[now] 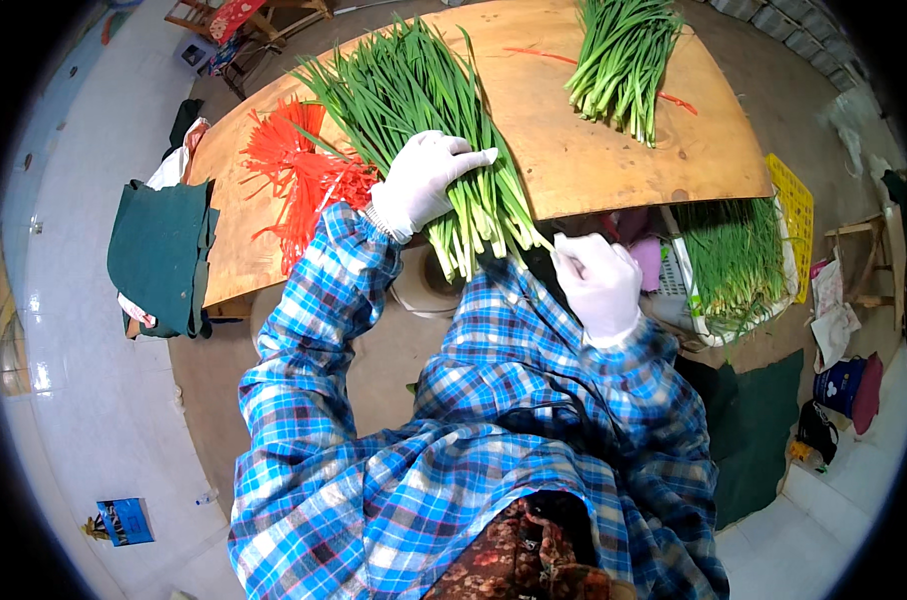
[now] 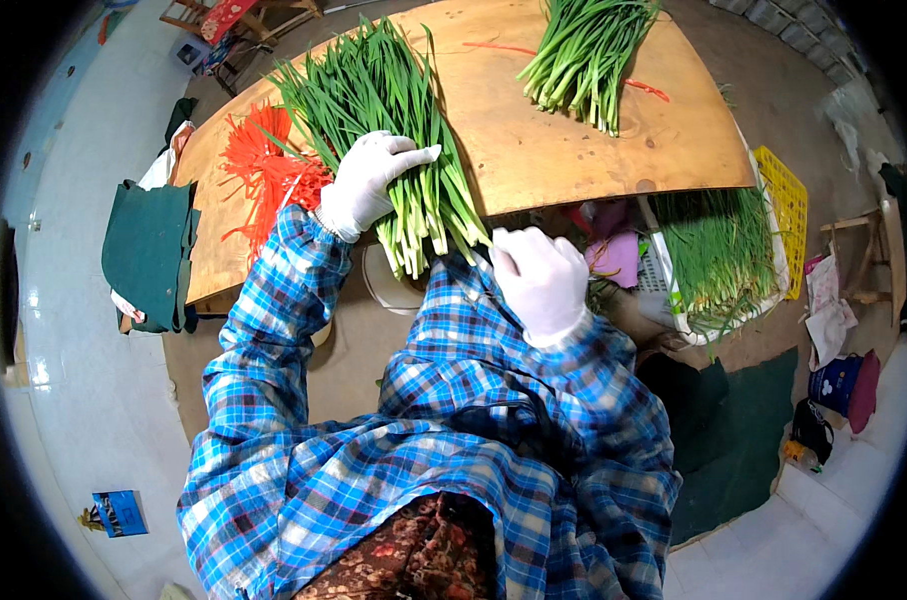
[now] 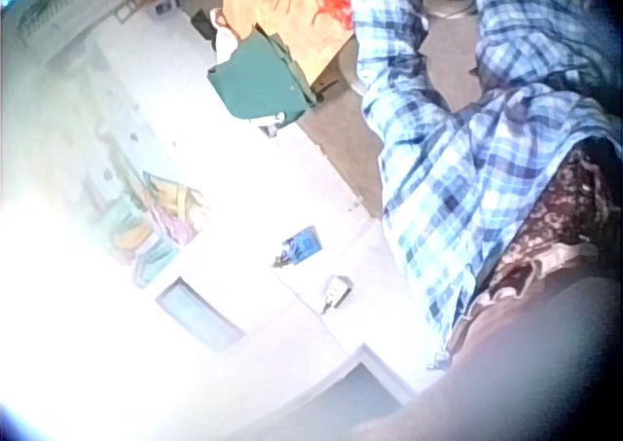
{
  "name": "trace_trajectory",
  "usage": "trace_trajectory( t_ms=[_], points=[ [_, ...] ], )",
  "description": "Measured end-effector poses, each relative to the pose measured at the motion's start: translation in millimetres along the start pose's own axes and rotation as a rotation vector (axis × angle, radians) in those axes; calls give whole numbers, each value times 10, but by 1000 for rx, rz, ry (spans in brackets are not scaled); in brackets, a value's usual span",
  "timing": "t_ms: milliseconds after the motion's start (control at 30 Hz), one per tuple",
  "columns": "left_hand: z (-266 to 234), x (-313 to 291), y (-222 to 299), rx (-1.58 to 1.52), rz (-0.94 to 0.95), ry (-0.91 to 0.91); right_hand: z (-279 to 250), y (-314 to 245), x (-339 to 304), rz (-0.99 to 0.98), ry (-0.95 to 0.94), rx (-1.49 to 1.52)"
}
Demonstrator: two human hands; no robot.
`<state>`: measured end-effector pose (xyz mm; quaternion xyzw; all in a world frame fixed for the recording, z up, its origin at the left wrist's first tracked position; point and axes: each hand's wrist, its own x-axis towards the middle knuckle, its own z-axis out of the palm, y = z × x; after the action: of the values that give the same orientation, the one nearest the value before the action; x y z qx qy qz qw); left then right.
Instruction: The person sorts a bunch of chives by hand on a wooden table, removing yellowed or damaged leaves, then bundles the bunch with a red plastic tie and places it into a crate with other bundles.
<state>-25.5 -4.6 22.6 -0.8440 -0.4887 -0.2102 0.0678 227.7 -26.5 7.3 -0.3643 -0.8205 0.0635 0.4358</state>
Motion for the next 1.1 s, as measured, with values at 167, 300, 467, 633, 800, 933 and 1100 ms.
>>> trace_trajectory(
  t_ms=[167,300,467,633,800,933,1100],
  points=[
    [-8,43,23,33,7,-70,-434,780,-841,18,-518,-82],
    [3,186,53,97,34,-181,-699,1358,-1573,166,-1157,-466],
    [-29,193,46,139,-7,-241,-416,611,-767,53,-626,16],
    [-67,190,60,146,-22,-270,69,-184,304,-207,-154,-17],
    [-43,227,81,126,-13,-295,225,-32,375,117,34,529],
    [-25,168,68,141,-2,-243,-355,375,-97,756,-352,761],
    [-35,105,40,120,-49,-245,-242,169,19,158,-262,359]
  ],
)
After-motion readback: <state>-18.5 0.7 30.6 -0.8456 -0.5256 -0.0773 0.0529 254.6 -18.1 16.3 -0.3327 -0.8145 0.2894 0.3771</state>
